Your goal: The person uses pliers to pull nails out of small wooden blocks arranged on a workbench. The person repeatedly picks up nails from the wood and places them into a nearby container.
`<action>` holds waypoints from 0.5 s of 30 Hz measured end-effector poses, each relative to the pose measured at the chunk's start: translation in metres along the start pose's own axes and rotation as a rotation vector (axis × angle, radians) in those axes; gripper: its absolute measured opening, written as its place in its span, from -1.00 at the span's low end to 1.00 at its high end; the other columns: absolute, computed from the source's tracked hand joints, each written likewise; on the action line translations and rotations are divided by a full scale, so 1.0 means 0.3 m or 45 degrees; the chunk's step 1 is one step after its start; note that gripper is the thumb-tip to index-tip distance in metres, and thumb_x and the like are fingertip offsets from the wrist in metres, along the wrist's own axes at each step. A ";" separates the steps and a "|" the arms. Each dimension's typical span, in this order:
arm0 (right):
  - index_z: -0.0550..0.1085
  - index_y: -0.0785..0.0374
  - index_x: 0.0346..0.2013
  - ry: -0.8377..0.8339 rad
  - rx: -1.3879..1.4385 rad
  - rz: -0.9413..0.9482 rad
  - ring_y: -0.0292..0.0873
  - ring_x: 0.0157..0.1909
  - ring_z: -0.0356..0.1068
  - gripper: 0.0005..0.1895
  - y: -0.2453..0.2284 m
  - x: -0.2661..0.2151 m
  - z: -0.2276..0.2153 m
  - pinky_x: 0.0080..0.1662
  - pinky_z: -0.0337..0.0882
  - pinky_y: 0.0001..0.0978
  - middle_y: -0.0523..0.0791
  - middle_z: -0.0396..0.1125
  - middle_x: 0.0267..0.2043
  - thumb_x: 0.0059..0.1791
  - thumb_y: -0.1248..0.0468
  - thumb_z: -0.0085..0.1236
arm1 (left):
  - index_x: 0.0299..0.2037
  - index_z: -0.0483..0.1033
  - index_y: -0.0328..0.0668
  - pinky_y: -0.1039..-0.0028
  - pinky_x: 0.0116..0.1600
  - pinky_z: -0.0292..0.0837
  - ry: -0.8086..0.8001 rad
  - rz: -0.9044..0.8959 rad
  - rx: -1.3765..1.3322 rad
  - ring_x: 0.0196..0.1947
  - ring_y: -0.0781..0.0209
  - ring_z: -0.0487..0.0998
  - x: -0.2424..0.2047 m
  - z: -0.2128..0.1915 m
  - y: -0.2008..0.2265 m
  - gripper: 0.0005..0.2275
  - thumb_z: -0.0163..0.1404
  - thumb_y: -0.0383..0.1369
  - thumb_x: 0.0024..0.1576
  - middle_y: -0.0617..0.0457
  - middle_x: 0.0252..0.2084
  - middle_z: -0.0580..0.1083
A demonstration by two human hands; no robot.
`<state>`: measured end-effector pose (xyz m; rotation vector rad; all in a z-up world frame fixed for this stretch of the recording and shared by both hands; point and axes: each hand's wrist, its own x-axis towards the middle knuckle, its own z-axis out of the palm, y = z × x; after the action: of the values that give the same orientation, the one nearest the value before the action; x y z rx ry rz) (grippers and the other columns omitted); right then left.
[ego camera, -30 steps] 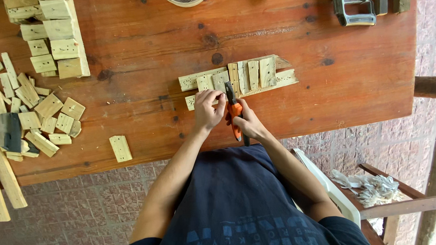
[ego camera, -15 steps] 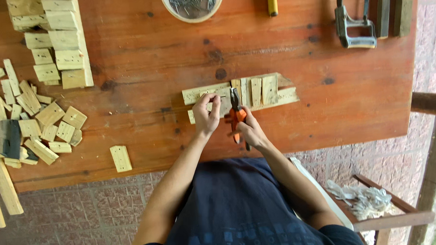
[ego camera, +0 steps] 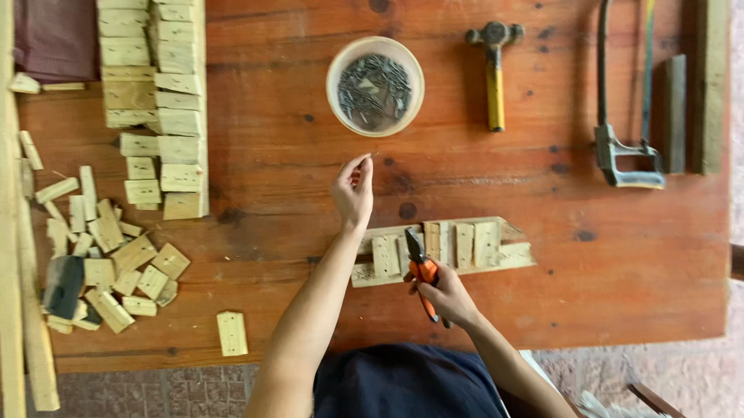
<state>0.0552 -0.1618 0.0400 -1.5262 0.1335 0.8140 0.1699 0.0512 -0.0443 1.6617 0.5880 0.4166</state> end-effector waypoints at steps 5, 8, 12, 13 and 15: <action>0.53 0.54 -0.20 -0.007 -0.086 0.123 -0.01 -0.41 0.41 -0.74 -0.110 0.020 0.035 -0.33 0.35 -0.22 0.13 0.44 -0.47 -0.16 0.51 0.04 | -0.14 0.72 -0.06 0.52 -0.39 0.44 0.098 0.186 0.141 -0.47 0.22 0.56 0.179 0.042 -0.089 -0.89 0.19 -0.31 0.20 -0.06 -0.40 0.57; 0.54 0.52 -0.23 0.034 -0.083 0.172 -0.05 -0.37 0.41 -0.75 -0.103 0.029 0.044 -0.30 0.38 -0.25 0.11 0.45 -0.44 -0.17 0.49 0.05 | -0.14 0.73 0.00 0.50 -0.42 0.44 0.075 0.246 0.220 -0.49 0.18 0.59 0.229 0.062 -0.151 -0.89 0.22 -0.30 0.17 -0.04 -0.42 0.58; 0.52 0.43 -0.22 0.034 -0.017 0.182 -0.07 -0.30 0.46 -0.71 -0.024 0.051 0.037 -0.30 0.40 -0.27 0.09 0.46 -0.38 -0.19 0.51 -0.02 | 0.06 0.64 -0.04 0.43 -0.41 0.45 0.042 0.283 0.254 -0.53 0.16 0.56 0.194 0.040 -0.126 -0.79 0.12 -0.35 0.24 -0.03 -0.44 0.58; 0.52 0.43 -0.22 0.038 -0.020 0.185 -0.07 -0.30 0.46 -0.71 -0.043 0.045 0.040 -0.30 0.40 -0.27 0.09 0.46 -0.38 -0.19 0.51 -0.02 | 0.06 0.64 -0.04 0.43 -0.41 0.45 0.040 0.279 0.250 -0.53 0.16 0.56 0.167 0.025 -0.141 -0.79 0.12 -0.35 0.24 -0.03 -0.44 0.58; 0.51 0.52 -0.10 0.026 0.085 0.208 0.09 -0.16 0.54 -0.60 -0.081 0.029 0.050 -0.19 0.49 -0.18 0.19 0.48 -0.22 -0.19 0.55 -0.12 | 0.01 0.64 -0.02 0.49 -0.34 0.46 -0.105 0.183 0.196 -0.44 0.25 0.57 0.108 -0.015 -0.171 -0.83 0.07 -0.28 0.28 0.01 -0.36 0.60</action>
<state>0.0687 -0.1410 0.0564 -1.4745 0.3004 0.9144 0.1858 0.0794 -0.0959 1.8671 0.4501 0.4124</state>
